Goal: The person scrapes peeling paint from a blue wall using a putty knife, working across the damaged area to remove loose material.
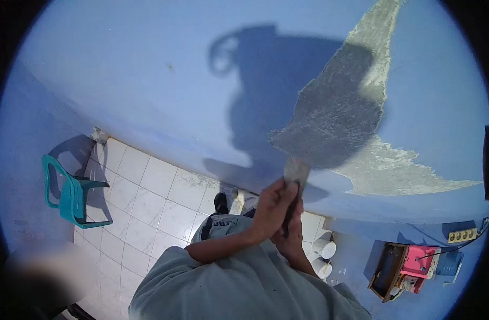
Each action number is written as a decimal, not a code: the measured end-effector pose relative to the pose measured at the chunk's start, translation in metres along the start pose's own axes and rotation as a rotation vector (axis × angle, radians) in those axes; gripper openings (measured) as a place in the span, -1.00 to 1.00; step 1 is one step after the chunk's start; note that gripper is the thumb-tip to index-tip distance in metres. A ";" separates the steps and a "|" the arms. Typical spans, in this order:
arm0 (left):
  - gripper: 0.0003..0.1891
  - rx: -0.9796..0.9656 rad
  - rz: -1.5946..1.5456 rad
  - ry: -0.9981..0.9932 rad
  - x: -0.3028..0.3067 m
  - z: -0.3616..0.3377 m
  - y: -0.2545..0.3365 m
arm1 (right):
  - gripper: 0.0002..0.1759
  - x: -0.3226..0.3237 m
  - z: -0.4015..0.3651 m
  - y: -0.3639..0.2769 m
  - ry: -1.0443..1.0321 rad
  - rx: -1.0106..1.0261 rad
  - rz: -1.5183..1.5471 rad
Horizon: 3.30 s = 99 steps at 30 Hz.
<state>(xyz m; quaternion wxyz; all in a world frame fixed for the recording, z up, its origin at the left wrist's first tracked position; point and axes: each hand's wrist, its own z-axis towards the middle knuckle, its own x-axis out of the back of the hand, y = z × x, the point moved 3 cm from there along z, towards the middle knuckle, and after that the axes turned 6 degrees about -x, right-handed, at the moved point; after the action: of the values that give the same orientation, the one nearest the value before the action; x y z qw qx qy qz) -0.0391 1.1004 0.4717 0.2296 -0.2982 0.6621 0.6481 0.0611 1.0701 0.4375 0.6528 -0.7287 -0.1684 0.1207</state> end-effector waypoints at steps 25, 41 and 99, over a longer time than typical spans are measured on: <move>-0.72 -0.042 -0.026 0.032 0.023 0.021 0.029 | -0.39 -0.029 0.021 -0.003 -0.059 -0.296 0.380; -0.83 -0.023 0.039 -0.028 0.030 0.023 0.030 | -0.45 -0.036 0.022 -0.001 -0.031 -0.258 0.397; -0.87 -0.087 0.083 0.088 0.043 0.026 0.002 | -0.41 -0.018 0.037 -0.004 0.006 -0.246 0.107</move>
<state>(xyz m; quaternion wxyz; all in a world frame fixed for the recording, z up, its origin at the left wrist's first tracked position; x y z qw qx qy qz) -0.0734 1.1219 0.4415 0.1601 -0.3082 0.6546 0.6715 0.0292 1.0970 0.4359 0.5514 -0.8116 -0.1409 0.1317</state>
